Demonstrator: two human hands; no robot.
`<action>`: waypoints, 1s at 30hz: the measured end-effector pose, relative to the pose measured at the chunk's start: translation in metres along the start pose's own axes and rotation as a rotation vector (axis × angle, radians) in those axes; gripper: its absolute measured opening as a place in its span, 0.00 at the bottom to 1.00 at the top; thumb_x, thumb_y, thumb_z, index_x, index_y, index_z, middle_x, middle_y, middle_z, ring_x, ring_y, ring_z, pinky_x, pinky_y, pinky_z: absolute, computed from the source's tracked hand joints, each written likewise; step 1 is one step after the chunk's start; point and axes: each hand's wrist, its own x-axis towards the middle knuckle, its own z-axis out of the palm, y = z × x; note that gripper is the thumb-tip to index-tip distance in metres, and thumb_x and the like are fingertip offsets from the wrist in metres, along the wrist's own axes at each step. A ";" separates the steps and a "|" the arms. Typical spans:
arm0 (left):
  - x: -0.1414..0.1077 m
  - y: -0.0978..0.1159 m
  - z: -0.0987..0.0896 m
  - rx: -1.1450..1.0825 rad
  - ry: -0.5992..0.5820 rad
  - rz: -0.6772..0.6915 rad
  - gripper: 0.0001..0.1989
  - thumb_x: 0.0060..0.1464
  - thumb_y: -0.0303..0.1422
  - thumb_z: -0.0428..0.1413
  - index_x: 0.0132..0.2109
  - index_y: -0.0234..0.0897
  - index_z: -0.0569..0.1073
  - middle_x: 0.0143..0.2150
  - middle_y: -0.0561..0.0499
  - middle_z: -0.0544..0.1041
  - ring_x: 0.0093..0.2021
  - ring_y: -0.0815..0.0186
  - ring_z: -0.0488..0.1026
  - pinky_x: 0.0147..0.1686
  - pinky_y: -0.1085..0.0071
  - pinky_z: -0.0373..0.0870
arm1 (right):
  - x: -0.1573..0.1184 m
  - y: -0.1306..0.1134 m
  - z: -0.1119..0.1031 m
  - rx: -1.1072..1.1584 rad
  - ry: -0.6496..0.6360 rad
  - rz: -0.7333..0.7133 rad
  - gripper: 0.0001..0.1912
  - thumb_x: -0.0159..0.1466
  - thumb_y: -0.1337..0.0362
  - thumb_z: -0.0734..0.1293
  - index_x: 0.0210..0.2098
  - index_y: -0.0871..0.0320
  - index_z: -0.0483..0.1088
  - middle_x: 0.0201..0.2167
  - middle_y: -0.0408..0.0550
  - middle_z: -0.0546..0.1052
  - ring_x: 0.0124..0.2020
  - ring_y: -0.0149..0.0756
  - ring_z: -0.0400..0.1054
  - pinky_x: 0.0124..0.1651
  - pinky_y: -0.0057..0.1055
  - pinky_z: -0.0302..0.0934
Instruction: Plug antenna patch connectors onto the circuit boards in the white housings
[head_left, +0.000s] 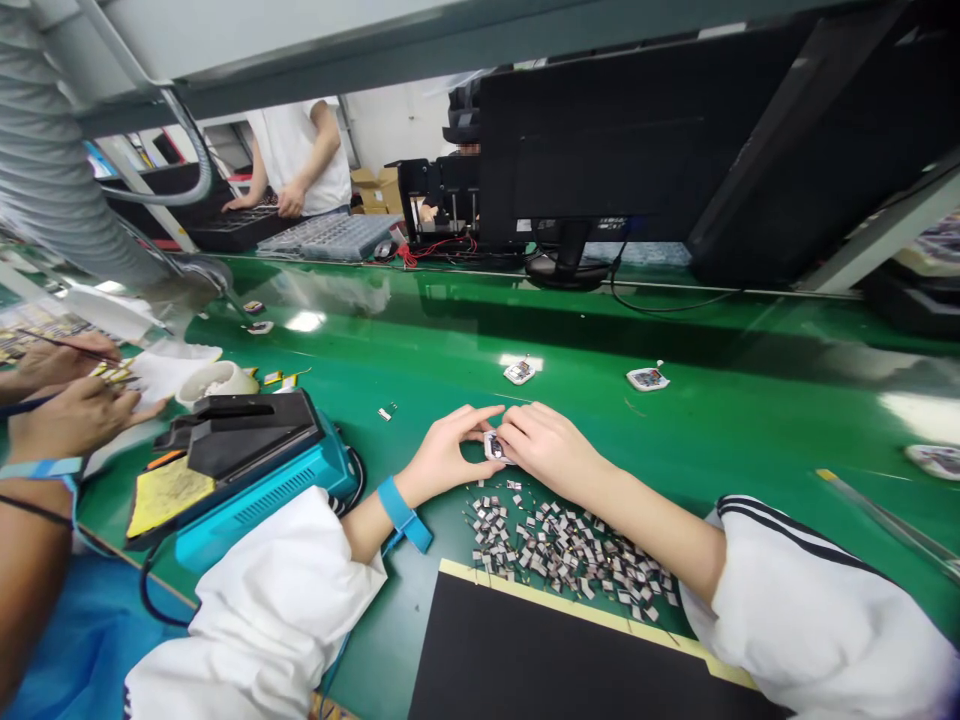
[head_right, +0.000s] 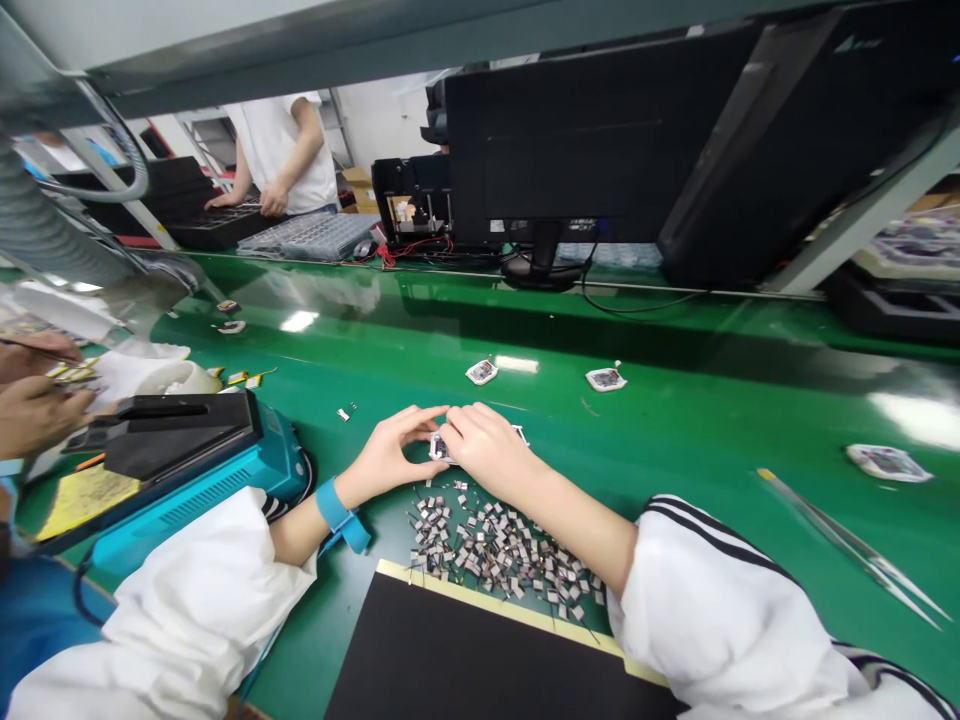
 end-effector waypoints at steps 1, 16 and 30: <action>0.000 0.001 0.000 -0.047 -0.008 -0.012 0.30 0.42 0.28 0.59 0.54 0.36 0.62 0.40 0.50 0.66 0.39 0.69 0.69 0.45 0.69 0.70 | 0.000 0.000 0.000 0.014 0.024 -0.016 0.12 0.63 0.67 0.55 0.27 0.63 0.66 0.27 0.49 0.67 0.30 0.34 0.60 0.35 0.32 0.53; -0.004 0.011 0.005 0.098 0.094 0.007 0.30 0.43 0.27 0.59 0.55 0.37 0.62 0.37 0.51 0.69 0.36 0.69 0.69 0.42 0.70 0.71 | -0.003 0.001 -0.006 0.266 0.150 0.085 0.06 0.61 0.68 0.60 0.31 0.61 0.68 0.29 0.46 0.70 0.31 0.31 0.63 0.36 0.29 0.58; -0.006 0.002 0.011 -0.132 0.121 -0.048 0.31 0.40 0.25 0.60 0.54 0.34 0.63 0.36 0.52 0.66 0.36 0.72 0.70 0.44 0.74 0.71 | -0.012 0.004 0.003 0.396 0.148 0.042 0.08 0.61 0.68 0.58 0.34 0.62 0.68 0.30 0.48 0.67 0.33 0.29 0.60 0.36 0.26 0.58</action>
